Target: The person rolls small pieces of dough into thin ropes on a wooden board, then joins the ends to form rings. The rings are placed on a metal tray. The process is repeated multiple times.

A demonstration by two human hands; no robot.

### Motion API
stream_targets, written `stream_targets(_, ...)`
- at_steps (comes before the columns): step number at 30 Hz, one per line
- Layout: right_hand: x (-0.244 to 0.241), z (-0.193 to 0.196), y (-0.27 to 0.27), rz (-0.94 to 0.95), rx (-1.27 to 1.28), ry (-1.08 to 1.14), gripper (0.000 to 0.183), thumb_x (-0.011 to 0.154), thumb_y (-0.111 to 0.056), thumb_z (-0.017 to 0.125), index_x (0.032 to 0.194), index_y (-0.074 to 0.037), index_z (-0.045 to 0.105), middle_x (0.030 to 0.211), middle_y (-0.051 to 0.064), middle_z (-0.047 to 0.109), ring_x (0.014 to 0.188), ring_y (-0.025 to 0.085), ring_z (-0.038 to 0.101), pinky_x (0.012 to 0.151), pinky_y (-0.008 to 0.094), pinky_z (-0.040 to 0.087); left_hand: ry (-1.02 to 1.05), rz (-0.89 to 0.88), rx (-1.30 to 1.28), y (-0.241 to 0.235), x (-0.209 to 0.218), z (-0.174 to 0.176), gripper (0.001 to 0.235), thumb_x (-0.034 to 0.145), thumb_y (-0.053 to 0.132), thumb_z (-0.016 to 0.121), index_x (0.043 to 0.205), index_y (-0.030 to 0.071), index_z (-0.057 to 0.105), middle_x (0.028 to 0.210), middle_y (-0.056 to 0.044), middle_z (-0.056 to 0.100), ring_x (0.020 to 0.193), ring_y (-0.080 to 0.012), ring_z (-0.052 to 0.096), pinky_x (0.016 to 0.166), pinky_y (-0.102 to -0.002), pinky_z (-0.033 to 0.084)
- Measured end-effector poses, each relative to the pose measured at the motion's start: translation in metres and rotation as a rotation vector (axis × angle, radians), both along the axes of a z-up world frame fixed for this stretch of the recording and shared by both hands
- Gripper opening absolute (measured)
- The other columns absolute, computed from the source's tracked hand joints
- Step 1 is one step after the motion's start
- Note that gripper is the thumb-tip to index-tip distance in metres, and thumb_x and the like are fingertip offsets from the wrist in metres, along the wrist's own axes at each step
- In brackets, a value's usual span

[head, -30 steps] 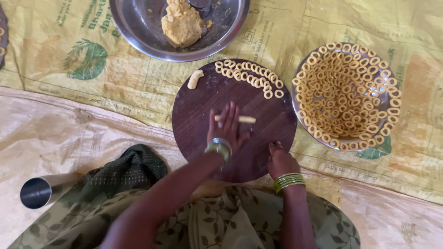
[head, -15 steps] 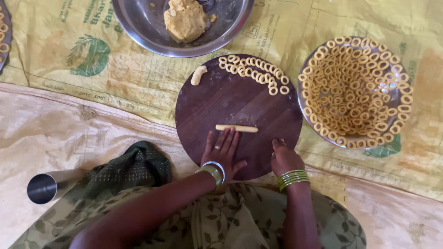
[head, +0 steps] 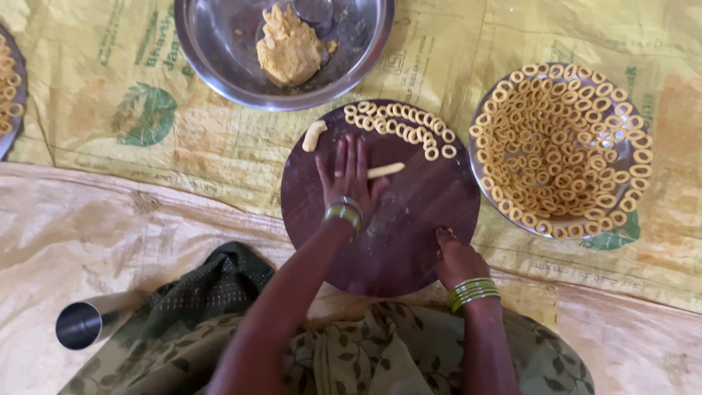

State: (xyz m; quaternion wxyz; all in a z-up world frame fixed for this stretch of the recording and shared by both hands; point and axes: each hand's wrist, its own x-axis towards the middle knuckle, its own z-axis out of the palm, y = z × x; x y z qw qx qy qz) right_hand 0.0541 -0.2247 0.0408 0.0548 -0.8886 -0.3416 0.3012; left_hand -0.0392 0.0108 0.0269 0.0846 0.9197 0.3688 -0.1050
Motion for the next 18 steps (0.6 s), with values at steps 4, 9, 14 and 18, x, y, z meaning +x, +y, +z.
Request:
stream_targets(4,0.001,-0.016,0.0,0.046,-0.002,-0.023,0.05,0.094,-0.018,0.052,0.144,-0.011,0.051,0.151,0.01,0.05,0.113,0.038,0.067,0.101,0.049,0.052,0.145,-0.223,-0.192,-0.056,-0.064,0.006,0.086,0.097,0.067,0.019,0.163,0.015,-0.003,0.172,-0.003,-0.006,0.156,-0.0219,-0.006,0.119,-0.068,-0.006)
stream_targets(9,0.0,-0.022,0.007,0.072,-0.097,-0.035,0.051,0.097,-0.022,0.053,0.147,-0.017,0.05,0.143,0.012,0.059,0.113,0.038,0.067,0.1,0.05,0.053,0.208,-0.275,-0.217,-0.084,-0.092,0.005,0.087,0.099,0.067,0.018,0.161,0.012,-0.008,0.172,-0.005,-0.009,0.157,-0.0208,-0.007,0.12,-0.066,-0.005)
stream_targets(14,-0.001,-0.004,0.004,0.052,-0.092,-0.047,0.051,0.095,-0.026,0.055,0.145,-0.017,0.051,0.131,0.015,0.066,0.106,0.04,0.069,0.095,0.053,0.054,-0.11,-0.195,0.044,-0.074,-0.063,-0.017,0.075,0.097,0.052,0.046,0.156,0.01,0.025,0.17,-0.008,0.006,0.156,-0.0221,0.004,0.12,-0.065,0.005)
stream_targets(18,-0.013,0.02,0.018,-0.071,-0.007,-0.045,0.048,0.102,-0.029,0.053,0.149,-0.022,0.051,0.122,0.017,0.072,0.109,0.037,0.07,0.096,0.048,0.056,-0.477,-0.083,0.093,-0.05,-0.054,-0.02,0.034,0.083,0.036,0.074,0.108,0.014,0.07,0.159,-0.011,0.041,0.151,-0.0248,0.028,0.119,-0.066,0.015)
